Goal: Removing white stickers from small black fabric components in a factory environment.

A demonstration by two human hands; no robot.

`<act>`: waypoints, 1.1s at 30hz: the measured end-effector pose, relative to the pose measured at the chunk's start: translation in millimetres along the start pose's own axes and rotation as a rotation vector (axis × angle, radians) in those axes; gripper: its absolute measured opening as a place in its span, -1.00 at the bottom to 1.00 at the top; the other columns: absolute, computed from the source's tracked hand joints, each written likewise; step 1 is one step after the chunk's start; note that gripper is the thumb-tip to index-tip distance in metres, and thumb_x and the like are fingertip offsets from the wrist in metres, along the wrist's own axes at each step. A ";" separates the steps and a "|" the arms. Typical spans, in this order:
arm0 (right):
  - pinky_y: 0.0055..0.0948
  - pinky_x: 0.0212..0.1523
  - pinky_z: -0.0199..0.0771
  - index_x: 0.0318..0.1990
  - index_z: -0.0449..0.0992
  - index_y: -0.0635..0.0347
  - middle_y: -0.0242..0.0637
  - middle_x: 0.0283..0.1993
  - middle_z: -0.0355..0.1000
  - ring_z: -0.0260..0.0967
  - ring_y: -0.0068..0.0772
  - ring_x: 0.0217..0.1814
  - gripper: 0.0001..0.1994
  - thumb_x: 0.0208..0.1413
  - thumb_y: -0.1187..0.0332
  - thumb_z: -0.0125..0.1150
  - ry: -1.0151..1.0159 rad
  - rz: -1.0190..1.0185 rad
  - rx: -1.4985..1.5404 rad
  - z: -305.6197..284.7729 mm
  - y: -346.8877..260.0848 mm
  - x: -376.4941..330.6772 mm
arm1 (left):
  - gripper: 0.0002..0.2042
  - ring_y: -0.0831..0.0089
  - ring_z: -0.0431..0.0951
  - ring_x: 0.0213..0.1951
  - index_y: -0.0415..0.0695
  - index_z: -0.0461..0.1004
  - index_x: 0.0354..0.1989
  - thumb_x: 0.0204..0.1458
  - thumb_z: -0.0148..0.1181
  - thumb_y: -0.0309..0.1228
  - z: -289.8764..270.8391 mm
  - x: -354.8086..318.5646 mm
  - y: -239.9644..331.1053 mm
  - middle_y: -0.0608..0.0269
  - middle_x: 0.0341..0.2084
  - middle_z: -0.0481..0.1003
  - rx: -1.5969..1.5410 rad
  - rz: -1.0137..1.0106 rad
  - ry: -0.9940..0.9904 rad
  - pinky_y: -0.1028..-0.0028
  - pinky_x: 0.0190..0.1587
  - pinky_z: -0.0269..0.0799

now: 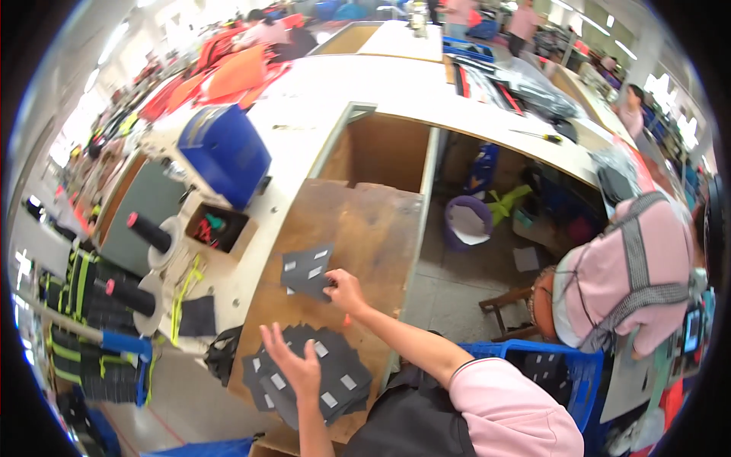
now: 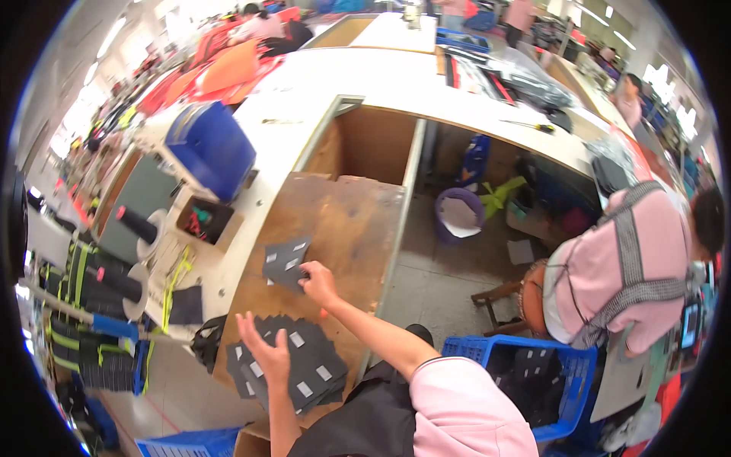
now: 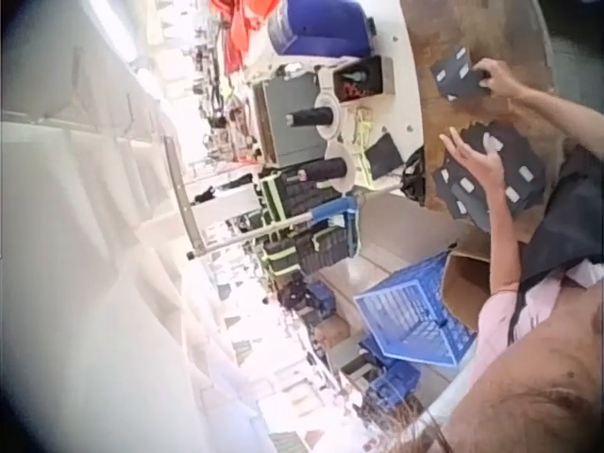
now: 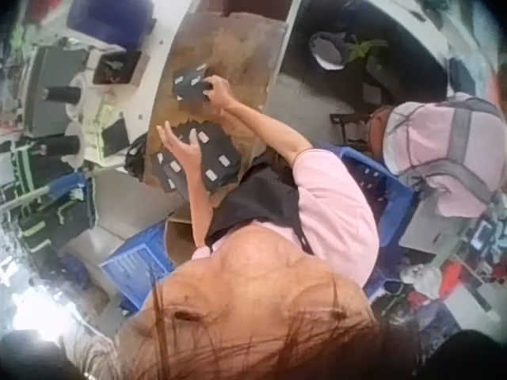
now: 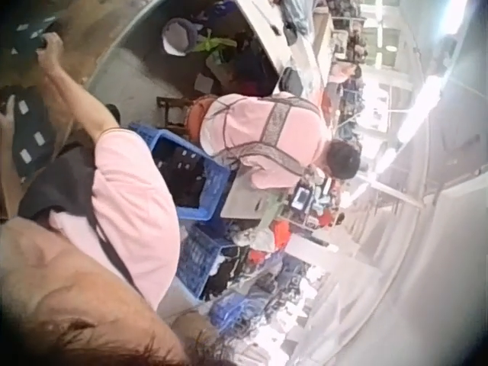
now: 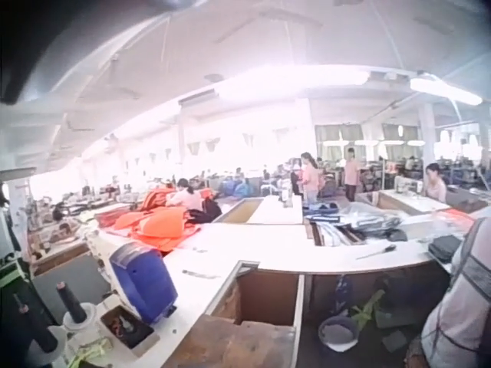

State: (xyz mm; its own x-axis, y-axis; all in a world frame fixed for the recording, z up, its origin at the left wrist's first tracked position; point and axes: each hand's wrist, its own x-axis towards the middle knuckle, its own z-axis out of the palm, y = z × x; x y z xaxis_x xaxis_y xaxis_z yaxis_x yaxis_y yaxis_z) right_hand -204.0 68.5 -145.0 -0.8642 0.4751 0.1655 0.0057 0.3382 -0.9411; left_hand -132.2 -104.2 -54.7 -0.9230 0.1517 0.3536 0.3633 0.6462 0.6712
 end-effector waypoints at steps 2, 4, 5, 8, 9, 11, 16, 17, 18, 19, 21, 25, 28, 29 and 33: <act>-0.32 -0.26 0.38 -0.28 0.47 0.21 -0.21 -0.32 0.38 0.38 -0.16 -0.26 -0.75 -0.23 0.54 0.20 -0.290 -0.229 -0.077 -55.4 -40.9 -13.5 | -0.26 0.13 -0.08 0.28 -0.17 -0.04 0.24 -0.13 0.22 -0.43 5.4 11.7 -3.5 0.05 0.26 -0.08 -0.118 -0.035 0.027 0.17 0.24 -0.15; -0.31 -0.29 0.34 -0.27 0.48 0.19 -0.22 -0.33 0.33 0.34 -0.17 -0.25 -0.76 -0.20 0.52 0.19 -0.522 -0.299 -0.122 -112.6 -81.9 -33.8 | -0.19 0.19 -0.14 0.30 -0.20 -0.17 0.27 -0.11 0.23 -0.42 13.1 23.4 6.0 0.02 0.28 -0.14 -0.310 -0.117 -0.110 0.24 0.28 -0.24; -0.31 -0.29 0.34 -0.27 0.48 0.19 -0.22 -0.33 0.33 0.34 -0.17 -0.25 -0.76 -0.20 0.52 0.19 -0.481 -0.275 -0.140 -135.7 -94.1 -41.9 | -0.18 0.22 -0.13 0.30 -0.20 -0.18 0.28 -0.10 0.23 -0.39 19.6 26.3 9.4 0.04 0.27 -0.11 -0.627 -0.251 -0.252 0.26 0.28 -0.25; -0.32 -0.27 0.30 -0.25 0.48 0.20 -0.24 -0.33 0.31 0.32 -0.20 -0.24 -0.75 -0.19 0.54 0.16 -0.740 -0.209 -0.012 -182.9 -108.9 -56.5 | -0.06 0.30 0.11 0.22 -0.23 -0.10 0.26 -0.21 0.31 -0.04 36.2 16.3 22.0 0.10 0.16 0.16 -1.342 -0.459 -0.764 0.33 0.23 -0.02; -0.33 -0.26 0.29 -0.24 0.48 0.20 -0.25 -0.32 0.31 0.31 -0.21 -0.24 -0.74 -0.19 0.54 0.14 -0.788 -0.200 0.055 -192.0 -111.7 -61.2 | -0.29 0.30 0.25 0.12 -0.27 0.13 0.15 -0.07 0.16 -0.03 40.6 3.0 16.4 0.12 0.09 0.26 -1.368 -0.398 -0.876 0.29 0.18 0.12; -0.36 -0.22 0.29 -0.23 0.49 0.22 -0.23 -0.31 0.34 0.31 -0.21 -0.22 -0.73 -0.18 0.55 0.08 -0.811 -0.146 0.197 -206.3 -102.7 -71.2 | -0.30 0.29 0.32 0.05 -0.27 0.21 0.09 -0.14 0.25 -0.04 46.7 -18.3 23.0 0.16 0.01 0.33 -1.483 -0.600 -0.982 0.27 0.13 0.20; -0.42 -0.25 0.34 -0.29 0.49 0.25 -0.19 -0.36 0.45 0.40 -0.27 -0.29 -0.79 -0.13 0.39 0.13 -0.474 -0.058 0.113 -223.4 -80.5 -95.0 | -0.41 0.32 0.44 -0.10 -0.29 0.28 0.02 -0.19 0.34 -0.31 38.4 -30.7 72.8 0.16 -0.11 0.42 -1.440 -0.630 -0.997 0.36 -0.03 0.35; -0.41 -0.25 0.35 -0.30 0.49 0.26 -0.19 -0.37 0.46 0.41 -0.26 -0.30 -0.79 -0.13 0.37 0.15 -0.436 -0.003 0.101 -225.0 -80.2 -99.6 | -0.49 0.37 0.47 -0.17 -0.31 0.34 -0.05 -0.21 0.34 -0.40 36.3 -31.6 75.8 0.18 -0.18 0.45 -1.240 -0.658 -0.937 0.40 -0.08 0.37; -0.40 -0.26 0.36 -0.31 0.49 0.26 -0.18 -0.39 0.46 0.42 -0.25 -0.32 -0.79 -0.12 0.35 0.17 -0.396 0.048 0.084 -227.3 -80.2 -103.7 | -0.56 0.41 0.49 -0.24 -0.34 0.40 -0.11 -0.24 0.35 -0.49 35.7 -32.3 81.5 0.19 -0.25 0.48 -1.047 -0.676 -0.872 0.44 -0.13 0.39; -0.40 -0.26 0.36 -0.32 0.49 0.26 -0.17 -0.37 0.47 0.43 -0.25 -0.30 -0.79 -0.10 0.32 0.18 -0.369 0.068 0.113 -225.6 -78.1 -108.3 | -0.74 0.45 0.51 -0.33 -0.32 0.47 -0.25 -0.19 0.25 -0.62 35.2 -33.7 92.1 0.25 -0.38 0.52 -1.071 -0.693 -0.787 0.47 -0.18 0.40; -0.40 -0.26 0.36 -0.32 0.49 0.27 -0.17 -0.37 0.47 0.43 -0.25 -0.30 -0.78 -0.10 0.32 0.18 -0.339 0.070 0.101 -220.2 -79.5 -112.6 | -0.74 0.46 0.50 -0.33 -0.32 0.47 -0.25 -0.19 0.26 -0.61 35.5 -37.3 95.8 0.23 -0.38 0.51 -1.091 -0.670 -0.719 0.47 -0.19 0.40; -0.39 -0.28 0.36 -0.34 0.49 0.27 -0.15 -0.39 0.46 0.43 -0.20 -0.30 -0.78 -0.08 0.30 0.19 -0.288 0.036 0.059 -216.1 -86.6 -116.2 | -0.75 0.47 0.50 -0.35 -0.31 0.47 -0.27 -0.20 0.27 -0.61 27.7 -43.6 101.4 0.21 -0.38 0.51 -1.064 -0.638 -0.598 0.48 -0.23 0.41; -0.39 -0.29 0.36 -0.36 0.48 0.27 -0.16 -0.39 0.45 0.41 -0.15 -0.31 -0.79 -0.08 0.30 0.19 -0.286 0.012 0.033 -211.2 -92.1 -120.2 | -0.74 0.47 0.50 -0.36 -0.31 0.46 -0.27 -0.21 0.28 -0.60 15.8 -42.5 110.3 0.22 -0.40 0.51 -1.073 -0.616 -0.586 0.48 -0.26 0.41; -0.39 -0.29 0.36 -0.37 0.47 0.27 -0.16 -0.39 0.43 0.40 -0.13 -0.33 -0.80 -0.08 0.30 0.20 -0.279 0.009 0.022 -210.0 -94.3 -122.2 | -0.74 0.47 0.50 -0.36 -0.31 0.46 -0.27 -0.21 0.28 -0.60 15.7 -41.0 111.6 0.22 -0.40 0.51 -1.072 -0.619 -0.582 0.48 -0.26 0.41; -0.34 -0.33 0.35 -0.38 0.43 0.23 -0.23 -0.42 0.35 0.38 -0.19 -0.40 -0.83 -0.11 0.35 0.20 -0.121 -0.076 -0.232 -204.8 -103.5 -126.3 | -0.73 0.45 0.49 -0.39 -0.32 0.45 -0.27 -0.22 0.29 -0.60 19.4 -38.8 104.3 0.21 -0.41 0.50 -0.948 -0.618 -0.518 0.48 -0.27 0.42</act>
State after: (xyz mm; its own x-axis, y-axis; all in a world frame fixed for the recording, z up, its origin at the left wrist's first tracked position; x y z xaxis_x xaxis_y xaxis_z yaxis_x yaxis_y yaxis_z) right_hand 7.6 139.9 -8.1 -0.9205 0.3452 0.1833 0.0417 0.5530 -0.8321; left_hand -60.9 -28.2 -11.1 -0.8345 0.4311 -0.3432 -0.4006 -0.0472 0.9150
